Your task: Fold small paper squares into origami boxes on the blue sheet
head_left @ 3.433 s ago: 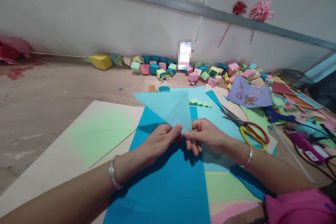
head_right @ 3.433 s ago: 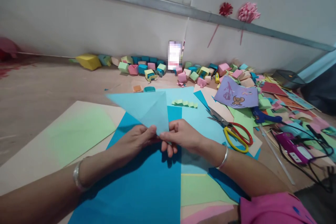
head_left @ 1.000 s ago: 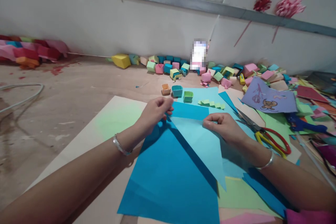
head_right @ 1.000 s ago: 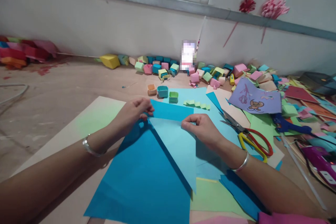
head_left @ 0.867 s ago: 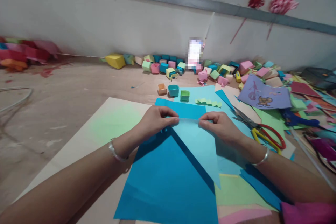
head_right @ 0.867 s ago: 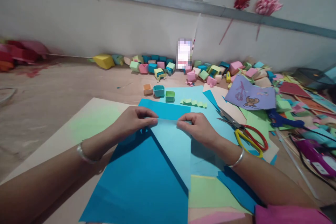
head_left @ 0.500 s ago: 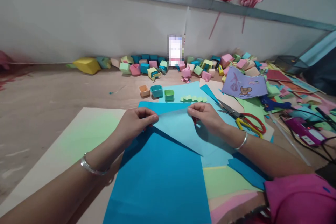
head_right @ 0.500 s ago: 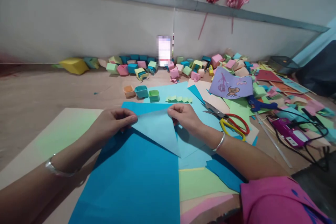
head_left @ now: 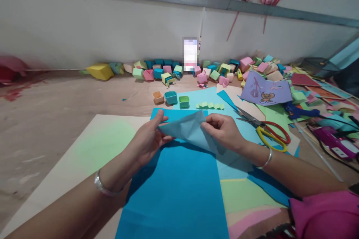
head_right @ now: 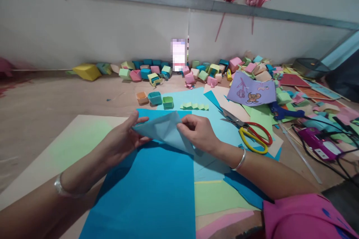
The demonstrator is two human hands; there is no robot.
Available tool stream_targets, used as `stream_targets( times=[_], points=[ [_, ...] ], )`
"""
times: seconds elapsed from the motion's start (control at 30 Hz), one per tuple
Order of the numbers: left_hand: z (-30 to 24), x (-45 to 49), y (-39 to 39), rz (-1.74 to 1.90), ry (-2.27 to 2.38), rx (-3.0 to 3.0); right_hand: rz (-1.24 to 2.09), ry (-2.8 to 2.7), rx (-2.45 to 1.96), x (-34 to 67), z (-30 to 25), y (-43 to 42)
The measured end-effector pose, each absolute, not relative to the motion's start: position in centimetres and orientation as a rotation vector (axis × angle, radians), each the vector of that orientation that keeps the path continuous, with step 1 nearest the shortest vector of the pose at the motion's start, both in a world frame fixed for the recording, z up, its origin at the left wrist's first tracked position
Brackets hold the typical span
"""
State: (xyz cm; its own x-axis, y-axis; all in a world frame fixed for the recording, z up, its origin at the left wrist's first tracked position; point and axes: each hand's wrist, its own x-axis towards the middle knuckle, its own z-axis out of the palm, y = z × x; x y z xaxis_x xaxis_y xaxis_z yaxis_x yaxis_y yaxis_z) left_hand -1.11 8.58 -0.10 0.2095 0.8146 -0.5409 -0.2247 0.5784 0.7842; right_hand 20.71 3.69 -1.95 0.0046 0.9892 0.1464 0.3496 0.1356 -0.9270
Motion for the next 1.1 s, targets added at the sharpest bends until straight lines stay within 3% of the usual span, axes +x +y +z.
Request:
stream_targets(
  times=[0.37, 0.67, 0.97, 1.1],
  points=[
    [-0.2, -1.6, 8.6, 0.847, 1.109, 0.756, 1.047, -1.37, -1.38, 21.0, -1.7, 4.2],
    [0.1, -2.4, 8.3, 1.135, 1.097, 2.076, 1.212, -1.181, -1.253, 20.9, -1.9, 4.5],
    [0.6, -2.8, 7.2, 1.162, 0.933, 2.088, 1.332, -1.073, -1.344, 21.3, -2.4, 5.2],
    [0.4, -3.0, 7.0, 1.092, 0.971, 2.031, 1.123, -1.308, -1.246, 22.2, -1.3, 5.4]
  ],
)
